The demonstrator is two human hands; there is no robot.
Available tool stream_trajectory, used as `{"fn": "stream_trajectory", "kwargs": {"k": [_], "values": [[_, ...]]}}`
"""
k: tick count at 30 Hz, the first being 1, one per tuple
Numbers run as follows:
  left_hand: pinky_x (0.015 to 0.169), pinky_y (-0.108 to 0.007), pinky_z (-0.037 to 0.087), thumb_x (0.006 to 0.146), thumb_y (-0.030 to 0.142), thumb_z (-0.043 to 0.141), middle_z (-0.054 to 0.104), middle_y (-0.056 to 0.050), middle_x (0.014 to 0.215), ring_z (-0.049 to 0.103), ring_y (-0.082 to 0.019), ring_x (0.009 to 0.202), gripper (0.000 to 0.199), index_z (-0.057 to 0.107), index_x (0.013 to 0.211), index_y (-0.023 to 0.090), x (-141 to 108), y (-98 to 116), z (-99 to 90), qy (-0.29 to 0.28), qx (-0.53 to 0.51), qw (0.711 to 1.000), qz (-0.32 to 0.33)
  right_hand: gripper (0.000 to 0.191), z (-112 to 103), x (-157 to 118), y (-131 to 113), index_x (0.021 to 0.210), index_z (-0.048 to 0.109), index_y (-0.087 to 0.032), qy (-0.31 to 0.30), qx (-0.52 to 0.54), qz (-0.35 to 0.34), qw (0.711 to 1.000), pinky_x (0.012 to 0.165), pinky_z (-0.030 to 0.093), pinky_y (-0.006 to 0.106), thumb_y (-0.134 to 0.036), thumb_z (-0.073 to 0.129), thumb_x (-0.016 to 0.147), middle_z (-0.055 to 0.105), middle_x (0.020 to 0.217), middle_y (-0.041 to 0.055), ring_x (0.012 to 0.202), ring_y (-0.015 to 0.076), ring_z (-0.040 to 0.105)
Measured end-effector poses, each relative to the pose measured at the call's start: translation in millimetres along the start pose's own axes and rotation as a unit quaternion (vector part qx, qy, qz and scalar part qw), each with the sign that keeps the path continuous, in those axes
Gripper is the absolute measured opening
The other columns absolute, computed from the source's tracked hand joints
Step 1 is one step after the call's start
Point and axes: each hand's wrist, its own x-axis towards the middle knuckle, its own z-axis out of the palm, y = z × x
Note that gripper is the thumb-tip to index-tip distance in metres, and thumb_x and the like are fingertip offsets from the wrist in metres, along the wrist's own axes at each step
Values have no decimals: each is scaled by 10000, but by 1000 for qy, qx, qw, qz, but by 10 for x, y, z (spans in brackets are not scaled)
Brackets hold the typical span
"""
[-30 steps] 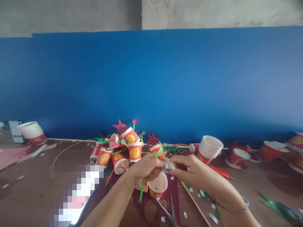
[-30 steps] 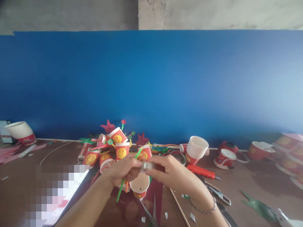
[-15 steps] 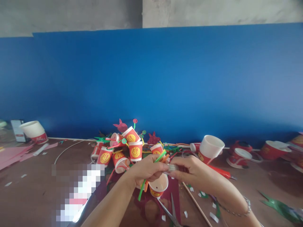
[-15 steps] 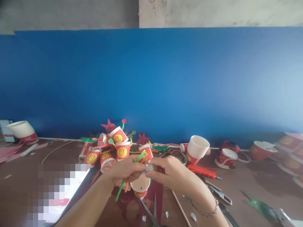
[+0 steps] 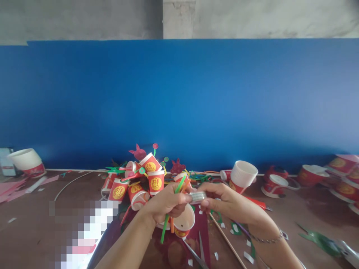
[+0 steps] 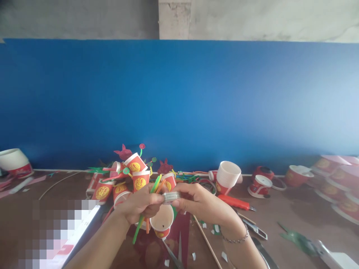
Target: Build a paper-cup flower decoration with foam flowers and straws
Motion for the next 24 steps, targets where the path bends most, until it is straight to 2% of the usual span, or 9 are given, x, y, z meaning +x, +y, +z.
{"fn": "stream_trajectory", "kwargs": {"k": [6,12,19,24], "values": [[367,-203,56,618,262,671,277,141,409,137,-17,356,259,449,733,194,-34,43,63,1,1,1000,5,297,-12,-15,23,973,624,-187,-6,-20,-8,1000,567,359,226,-451,541,865,554,745,0,647,110,441],[357,-196,70,646,249,669,283,140,400,153,-15,342,229,470,739,188,-22,17,49,24,8,1000,7,259,4,-20,-5,913,625,-190,10,-62,0,998,523,317,215,-432,549,865,488,670,-27,596,95,388],[351,-179,73,667,251,642,260,141,394,128,-17,351,210,442,699,193,-9,-12,10,-6,-11,1000,5,304,13,-15,-5,930,622,-165,-6,-2,-20,1000,539,345,214,-451,549,858,515,705,-10,619,100,425],[339,-179,67,655,214,601,261,141,385,128,-18,340,164,438,673,196,0,-5,23,12,0,1000,1,246,11,-26,-17,923,622,-178,-7,-33,11,999,498,307,196,-409,567,858,471,643,-40,570,80,384]]}}
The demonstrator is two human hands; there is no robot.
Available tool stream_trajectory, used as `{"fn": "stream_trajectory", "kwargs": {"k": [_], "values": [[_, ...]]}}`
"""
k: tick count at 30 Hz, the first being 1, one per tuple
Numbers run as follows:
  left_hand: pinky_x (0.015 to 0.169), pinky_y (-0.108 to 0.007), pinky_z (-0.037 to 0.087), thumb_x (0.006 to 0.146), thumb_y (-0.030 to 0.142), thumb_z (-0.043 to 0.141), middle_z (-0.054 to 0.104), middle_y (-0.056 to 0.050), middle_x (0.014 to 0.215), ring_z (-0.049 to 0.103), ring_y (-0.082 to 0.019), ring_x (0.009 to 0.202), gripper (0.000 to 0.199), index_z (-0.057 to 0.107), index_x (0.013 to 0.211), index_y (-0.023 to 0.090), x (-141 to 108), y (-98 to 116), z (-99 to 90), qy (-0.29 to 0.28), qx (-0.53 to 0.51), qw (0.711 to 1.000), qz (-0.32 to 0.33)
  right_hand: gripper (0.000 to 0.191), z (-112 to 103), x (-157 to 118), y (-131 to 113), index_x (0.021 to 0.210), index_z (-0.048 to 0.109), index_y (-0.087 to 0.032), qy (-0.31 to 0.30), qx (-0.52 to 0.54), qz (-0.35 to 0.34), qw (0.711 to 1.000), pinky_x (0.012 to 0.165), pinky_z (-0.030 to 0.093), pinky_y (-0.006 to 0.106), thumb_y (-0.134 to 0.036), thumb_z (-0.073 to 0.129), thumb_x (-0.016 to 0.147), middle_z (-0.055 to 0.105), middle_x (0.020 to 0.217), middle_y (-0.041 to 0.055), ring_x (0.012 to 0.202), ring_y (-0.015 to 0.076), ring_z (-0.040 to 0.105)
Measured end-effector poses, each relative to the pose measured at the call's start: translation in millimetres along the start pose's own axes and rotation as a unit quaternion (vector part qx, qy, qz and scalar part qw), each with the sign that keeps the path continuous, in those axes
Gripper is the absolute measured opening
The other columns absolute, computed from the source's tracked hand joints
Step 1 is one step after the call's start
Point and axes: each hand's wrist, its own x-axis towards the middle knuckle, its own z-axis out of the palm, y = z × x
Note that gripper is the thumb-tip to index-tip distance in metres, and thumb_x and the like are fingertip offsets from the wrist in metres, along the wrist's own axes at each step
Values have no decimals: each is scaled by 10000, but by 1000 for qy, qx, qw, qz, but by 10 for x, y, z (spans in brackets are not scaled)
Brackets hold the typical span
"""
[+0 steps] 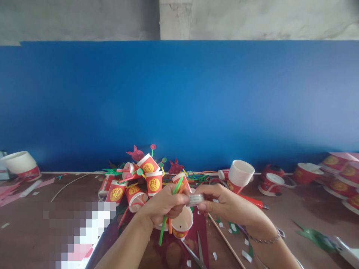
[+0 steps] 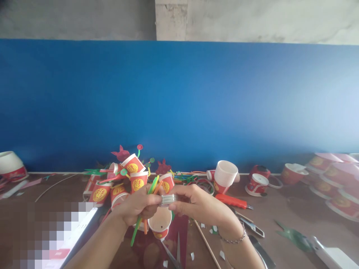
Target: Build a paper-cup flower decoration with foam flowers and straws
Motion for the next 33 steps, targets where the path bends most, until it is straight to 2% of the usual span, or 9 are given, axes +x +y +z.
{"fn": "stream_trajectory", "kwargs": {"k": [7,14,17,22,33], "values": [[338,-188,66,629,203,582,266,140,372,132,-21,331,131,460,675,197,7,-19,-5,1,9,1000,-3,210,3,-21,-79,842,593,-173,7,-46,-8,999,500,289,202,-380,561,863,431,630,-50,570,80,355],[328,-184,74,659,221,615,281,136,380,142,-21,327,144,478,691,193,3,-21,0,-14,19,1000,7,223,17,-44,-93,844,606,-176,14,-77,1,997,499,293,202,-394,565,860,446,616,-55,563,78,360],[334,-178,74,675,258,626,273,137,389,132,-19,338,171,469,691,193,11,-34,-18,-13,13,1000,2,234,18,-30,-63,885,622,-175,16,-54,2,998,493,304,197,-399,560,864,471,622,-48,561,76,383],[349,-170,78,655,264,634,262,142,397,120,-18,351,210,439,698,200,17,-40,-52,-25,-4,1000,-14,310,2,3,1,933,622,-155,-15,23,-12,1000,494,328,199,-448,554,857,519,644,-23,565,83,432],[348,-184,77,662,213,601,278,132,394,136,-17,337,144,461,689,192,21,-48,-46,-12,18,1000,2,252,8,-11,-60,827,588,-168,-4,-44,-16,999,490,292,202,-415,554,864,450,625,-46,561,77,362]]}}
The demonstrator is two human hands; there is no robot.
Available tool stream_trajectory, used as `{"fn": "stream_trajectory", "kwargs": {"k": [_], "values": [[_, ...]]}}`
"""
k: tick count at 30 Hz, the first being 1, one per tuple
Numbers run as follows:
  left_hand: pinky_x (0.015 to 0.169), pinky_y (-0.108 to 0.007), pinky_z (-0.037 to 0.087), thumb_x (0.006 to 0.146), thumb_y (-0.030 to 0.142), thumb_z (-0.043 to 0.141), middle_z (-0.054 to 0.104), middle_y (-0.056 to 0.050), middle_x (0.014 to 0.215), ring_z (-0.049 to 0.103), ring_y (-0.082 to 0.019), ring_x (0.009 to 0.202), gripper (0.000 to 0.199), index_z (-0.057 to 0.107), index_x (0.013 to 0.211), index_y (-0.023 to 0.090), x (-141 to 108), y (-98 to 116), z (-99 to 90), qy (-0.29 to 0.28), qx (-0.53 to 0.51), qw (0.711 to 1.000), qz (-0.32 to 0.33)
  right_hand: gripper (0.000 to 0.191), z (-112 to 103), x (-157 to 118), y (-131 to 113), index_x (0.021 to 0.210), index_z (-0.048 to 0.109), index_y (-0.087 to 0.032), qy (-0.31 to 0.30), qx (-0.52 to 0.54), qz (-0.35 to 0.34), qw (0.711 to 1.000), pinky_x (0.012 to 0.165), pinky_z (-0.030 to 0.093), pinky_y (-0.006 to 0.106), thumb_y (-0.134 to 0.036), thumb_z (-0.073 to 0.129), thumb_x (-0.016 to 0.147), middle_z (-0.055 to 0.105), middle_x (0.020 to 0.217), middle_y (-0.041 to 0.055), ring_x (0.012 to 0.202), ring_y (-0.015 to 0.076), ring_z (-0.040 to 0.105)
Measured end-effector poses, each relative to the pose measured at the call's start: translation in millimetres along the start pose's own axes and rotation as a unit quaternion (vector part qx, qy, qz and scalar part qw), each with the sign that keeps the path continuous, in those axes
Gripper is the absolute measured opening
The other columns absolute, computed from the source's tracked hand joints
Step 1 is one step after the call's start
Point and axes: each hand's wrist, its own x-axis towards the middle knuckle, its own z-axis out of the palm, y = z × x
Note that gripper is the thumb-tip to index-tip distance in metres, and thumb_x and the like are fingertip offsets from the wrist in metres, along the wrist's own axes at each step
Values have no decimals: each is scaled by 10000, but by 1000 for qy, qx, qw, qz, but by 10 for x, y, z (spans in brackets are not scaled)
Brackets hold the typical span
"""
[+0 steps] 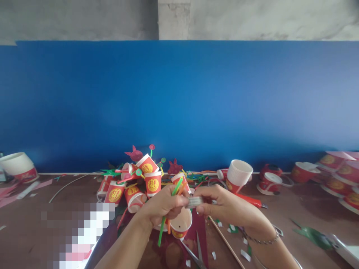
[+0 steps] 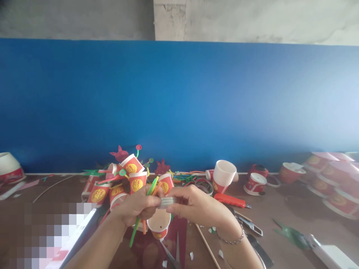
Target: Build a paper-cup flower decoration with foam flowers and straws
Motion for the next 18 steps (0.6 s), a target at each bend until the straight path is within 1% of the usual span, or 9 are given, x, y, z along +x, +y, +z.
{"fn": "stream_trajectory", "kwargs": {"k": [8,12,14,18], "values": [[347,-195,74,673,246,632,287,132,390,148,-16,326,158,491,698,182,6,3,10,10,20,1000,-6,242,7,-4,-13,793,572,-176,1,-38,10,999,486,284,208,-402,535,873,424,603,-56,548,78,344],[347,-194,75,658,250,657,304,133,390,156,-20,330,193,483,719,193,3,19,31,15,17,1000,-9,248,19,-7,-12,769,574,-176,17,-51,18,998,493,288,209,-401,541,869,429,598,-54,554,79,346],[351,-191,77,657,286,673,295,136,396,151,-20,336,226,479,727,195,-4,25,27,12,11,1000,-14,255,18,-4,-4,801,590,-173,19,-27,23,999,482,289,202,-415,545,866,446,600,-51,550,75,358],[364,-184,75,670,334,662,254,138,404,127,-15,351,255,452,685,191,-16,31,-2,-2,0,1000,-25,316,5,6,25,909,602,-159,-16,61,18,998,469,307,189,-465,535,864,498,625,-33,545,72,400]]}}
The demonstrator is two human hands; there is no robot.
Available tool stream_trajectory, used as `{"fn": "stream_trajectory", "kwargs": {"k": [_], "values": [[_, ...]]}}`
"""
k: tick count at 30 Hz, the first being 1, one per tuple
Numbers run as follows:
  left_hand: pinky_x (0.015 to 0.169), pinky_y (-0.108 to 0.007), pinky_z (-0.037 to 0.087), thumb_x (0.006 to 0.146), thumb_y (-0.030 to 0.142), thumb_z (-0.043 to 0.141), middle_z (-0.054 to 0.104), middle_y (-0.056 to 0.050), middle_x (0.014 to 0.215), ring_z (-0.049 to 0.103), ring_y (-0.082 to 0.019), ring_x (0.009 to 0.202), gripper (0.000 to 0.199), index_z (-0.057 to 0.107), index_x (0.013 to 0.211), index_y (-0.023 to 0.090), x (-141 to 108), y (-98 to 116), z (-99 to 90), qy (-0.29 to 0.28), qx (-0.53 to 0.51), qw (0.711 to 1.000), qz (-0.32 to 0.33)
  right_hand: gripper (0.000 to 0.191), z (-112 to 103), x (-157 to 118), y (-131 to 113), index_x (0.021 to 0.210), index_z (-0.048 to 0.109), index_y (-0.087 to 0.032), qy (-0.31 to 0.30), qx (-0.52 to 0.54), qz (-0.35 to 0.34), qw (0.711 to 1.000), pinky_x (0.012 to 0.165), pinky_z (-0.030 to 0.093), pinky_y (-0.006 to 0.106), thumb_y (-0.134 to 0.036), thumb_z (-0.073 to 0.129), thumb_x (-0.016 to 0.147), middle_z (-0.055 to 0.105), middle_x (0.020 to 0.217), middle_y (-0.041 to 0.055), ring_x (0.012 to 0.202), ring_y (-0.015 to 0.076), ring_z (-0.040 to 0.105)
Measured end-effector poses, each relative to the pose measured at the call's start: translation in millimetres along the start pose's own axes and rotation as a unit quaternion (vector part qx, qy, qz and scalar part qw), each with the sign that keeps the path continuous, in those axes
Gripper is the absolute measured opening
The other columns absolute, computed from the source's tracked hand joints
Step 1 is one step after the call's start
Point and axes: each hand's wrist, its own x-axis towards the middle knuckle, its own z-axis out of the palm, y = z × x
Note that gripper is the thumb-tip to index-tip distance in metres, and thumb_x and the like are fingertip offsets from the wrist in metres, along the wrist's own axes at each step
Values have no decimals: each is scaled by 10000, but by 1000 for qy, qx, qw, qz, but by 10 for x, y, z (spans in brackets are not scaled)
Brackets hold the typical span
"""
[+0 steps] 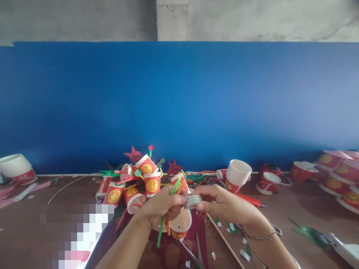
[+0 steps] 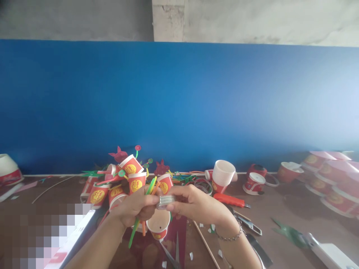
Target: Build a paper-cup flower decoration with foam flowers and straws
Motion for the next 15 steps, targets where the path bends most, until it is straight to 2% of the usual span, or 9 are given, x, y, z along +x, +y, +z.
{"fn": "stream_trajectory", "kwargs": {"k": [15], "values": [[356,-199,70,676,304,658,275,126,404,140,-19,343,229,462,661,189,33,-70,-26,2,14,1000,2,303,5,-9,-66,802,609,-160,-11,-60,-16,998,470,288,197,-449,543,861,465,591,-48,532,71,363]]}}
